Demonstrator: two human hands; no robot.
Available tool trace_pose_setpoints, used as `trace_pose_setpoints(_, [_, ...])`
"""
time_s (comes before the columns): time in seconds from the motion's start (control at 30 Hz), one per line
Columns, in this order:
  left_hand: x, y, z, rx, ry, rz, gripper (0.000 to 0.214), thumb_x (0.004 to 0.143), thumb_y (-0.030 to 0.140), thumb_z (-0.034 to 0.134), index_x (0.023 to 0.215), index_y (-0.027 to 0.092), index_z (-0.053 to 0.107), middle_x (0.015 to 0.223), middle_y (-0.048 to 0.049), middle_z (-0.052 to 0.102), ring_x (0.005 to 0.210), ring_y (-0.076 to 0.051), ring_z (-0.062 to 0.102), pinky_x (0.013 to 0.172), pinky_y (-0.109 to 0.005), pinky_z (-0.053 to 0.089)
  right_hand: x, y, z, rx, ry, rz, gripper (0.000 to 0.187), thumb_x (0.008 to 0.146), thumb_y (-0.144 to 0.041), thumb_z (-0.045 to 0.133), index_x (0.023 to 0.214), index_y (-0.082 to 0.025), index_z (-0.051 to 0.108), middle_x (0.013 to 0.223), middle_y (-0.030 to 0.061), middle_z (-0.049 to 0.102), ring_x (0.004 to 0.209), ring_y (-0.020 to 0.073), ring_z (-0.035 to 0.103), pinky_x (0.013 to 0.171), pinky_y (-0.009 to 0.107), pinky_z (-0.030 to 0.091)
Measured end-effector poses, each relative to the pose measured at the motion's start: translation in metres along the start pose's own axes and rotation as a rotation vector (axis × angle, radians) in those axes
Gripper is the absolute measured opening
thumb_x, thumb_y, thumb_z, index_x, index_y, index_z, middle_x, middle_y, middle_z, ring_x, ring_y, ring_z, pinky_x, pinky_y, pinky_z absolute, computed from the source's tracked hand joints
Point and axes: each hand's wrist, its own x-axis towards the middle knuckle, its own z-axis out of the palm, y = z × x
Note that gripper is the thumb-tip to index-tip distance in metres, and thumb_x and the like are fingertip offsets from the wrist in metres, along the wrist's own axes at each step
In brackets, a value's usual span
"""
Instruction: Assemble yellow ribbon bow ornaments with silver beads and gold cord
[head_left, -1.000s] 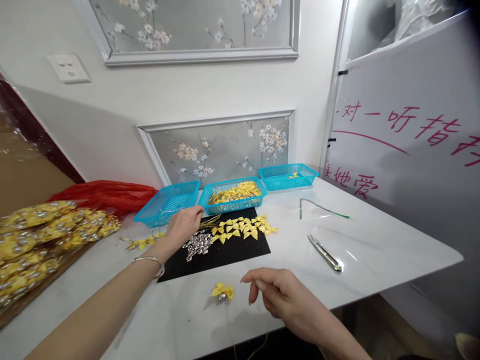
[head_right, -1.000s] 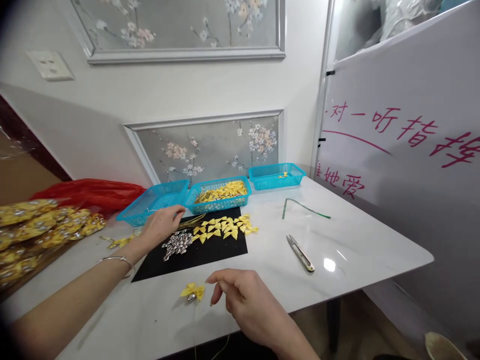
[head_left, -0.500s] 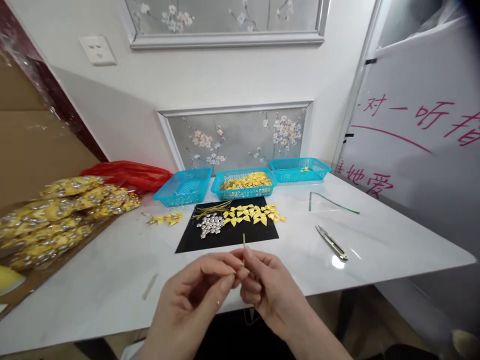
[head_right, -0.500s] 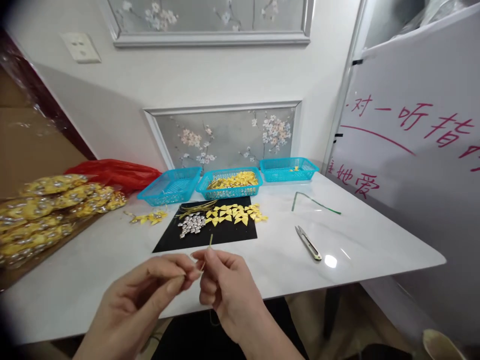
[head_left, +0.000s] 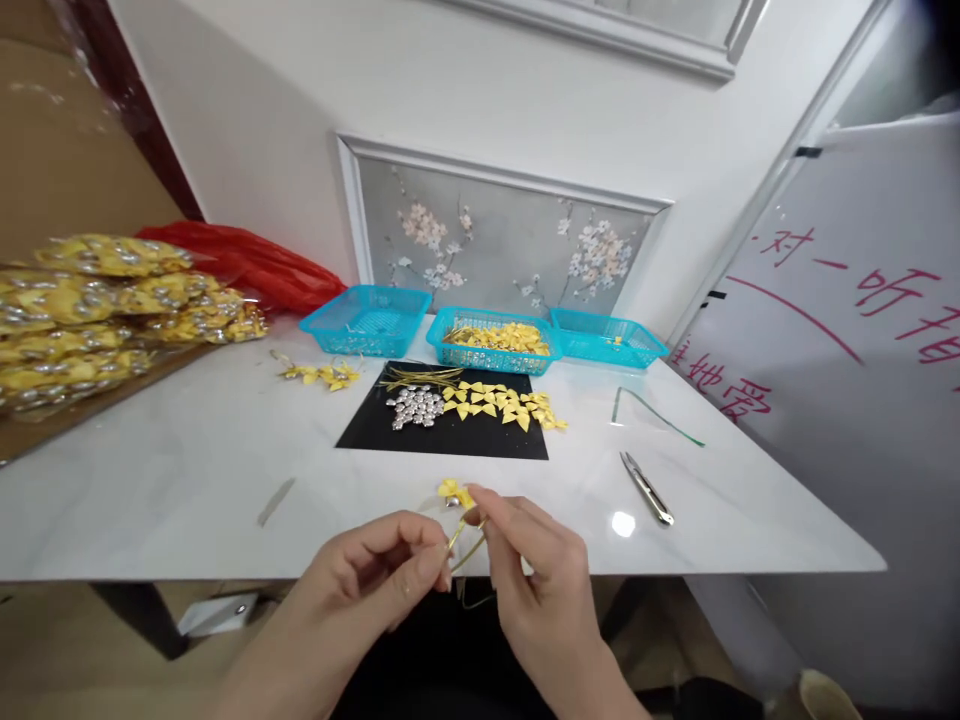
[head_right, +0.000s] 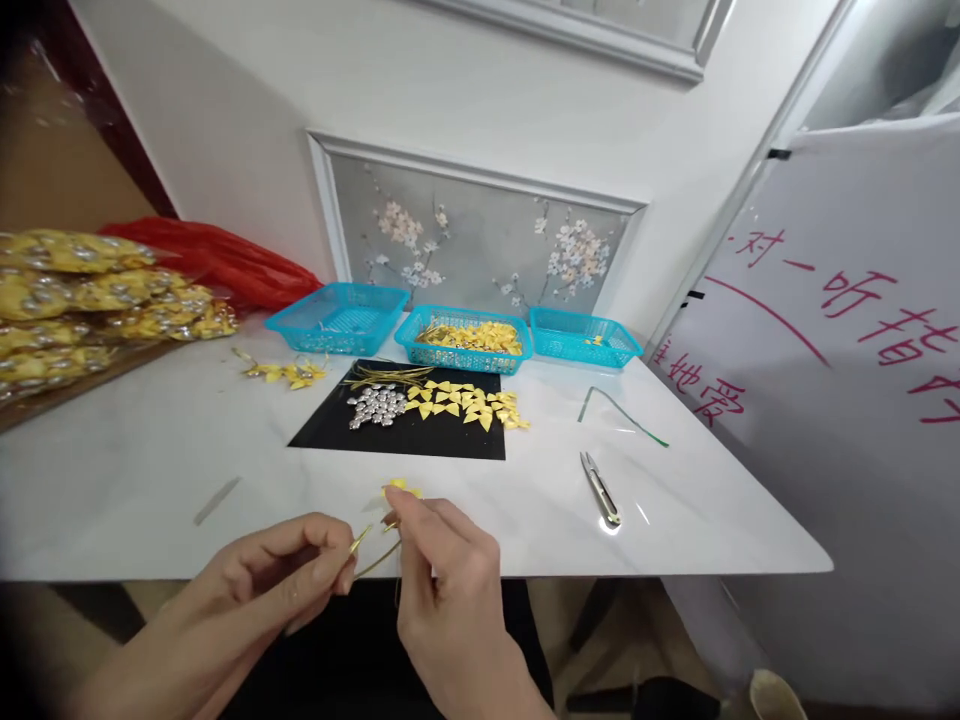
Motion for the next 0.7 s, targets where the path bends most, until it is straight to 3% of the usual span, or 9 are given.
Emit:
trace_pose_setpoints(0.07, [0.0, -0.003, 0.0, 0.018, -0.078, -0.055, 0.042, 0.082, 0.062, 0.08, 0.075, 0.022, 0.072, 0.07, 0.0025, 0.058, 0.055, -0.01, 0.031, 0.049, -0.022, 0.026, 0.0, -0.003, -0.006, -0.131, -0.013, -0.164, 0.046, 0.098, 0.003, 0.05, 0.132, -0.018, 0.073, 0.107, 0.0108, 0.08, 0.099, 0.0172, 0.077, 0.086, 0.025, 0.063])
trace_pose_setpoints(0.13, [0.0, -0.005, 0.001, -0.008, -0.145, -0.114, 0.043, 0.083, 0.063, 0.079, 0.079, 0.021, 0.072, 0.07, 0.0029, 0.058, 0.051, -0.008, 0.026, 0.045, -0.023, 0.019, 0.001, -0.005, -0.011, -0.223, -0.035, -0.26, 0.047, 0.097, 0.005, 0.051, 0.134, -0.016, 0.071, 0.11, 0.012, 0.08, 0.102, 0.0181, 0.078, 0.089, 0.025, 0.064])
trace_pose_setpoints(0.23, [0.001, -0.008, 0.004, -0.073, -0.175, -0.12, 0.042, 0.082, 0.062, 0.081, 0.078, 0.021, 0.075, 0.065, 0.0021, 0.058, 0.052, -0.009, 0.036, 0.045, -0.022, 0.025, 0.004, -0.007, -0.015, -0.333, -0.055, -0.336, 0.047, 0.097, 0.006, 0.05, 0.133, -0.017, 0.07, 0.106, 0.0108, 0.081, 0.095, 0.0192, 0.078, 0.082, 0.028, 0.066])
trace_pose_setpoints(0.4, [0.003, -0.007, 0.007, -0.115, -0.188, -0.12, 0.039, 0.081, 0.059, 0.083, 0.074, 0.021, 0.077, 0.06, 0.0016, 0.059, 0.054, -0.012, 0.043, 0.049, -0.022, 0.036, 0.005, -0.008, -0.014, -0.405, -0.086, -0.359, 0.044, 0.097, 0.005, 0.048, 0.129, -0.015, 0.071, 0.104, 0.011, 0.081, 0.088, 0.0198, 0.079, 0.076, 0.029, 0.068])
trace_pose_setpoints(0.7, [0.004, -0.007, 0.007, -0.035, -0.175, -0.102, 0.049, 0.081, 0.065, 0.079, 0.061, 0.021, 0.069, 0.051, 0.0037, 0.053, 0.046, -0.01, 0.037, 0.045, -0.023, 0.033, 0.004, -0.007, -0.01, -0.424, -0.126, -0.346, 0.043, 0.096, 0.007, 0.046, 0.126, -0.012, 0.071, 0.104, 0.012, 0.081, 0.088, 0.0212, 0.08, 0.075, 0.031, 0.069])
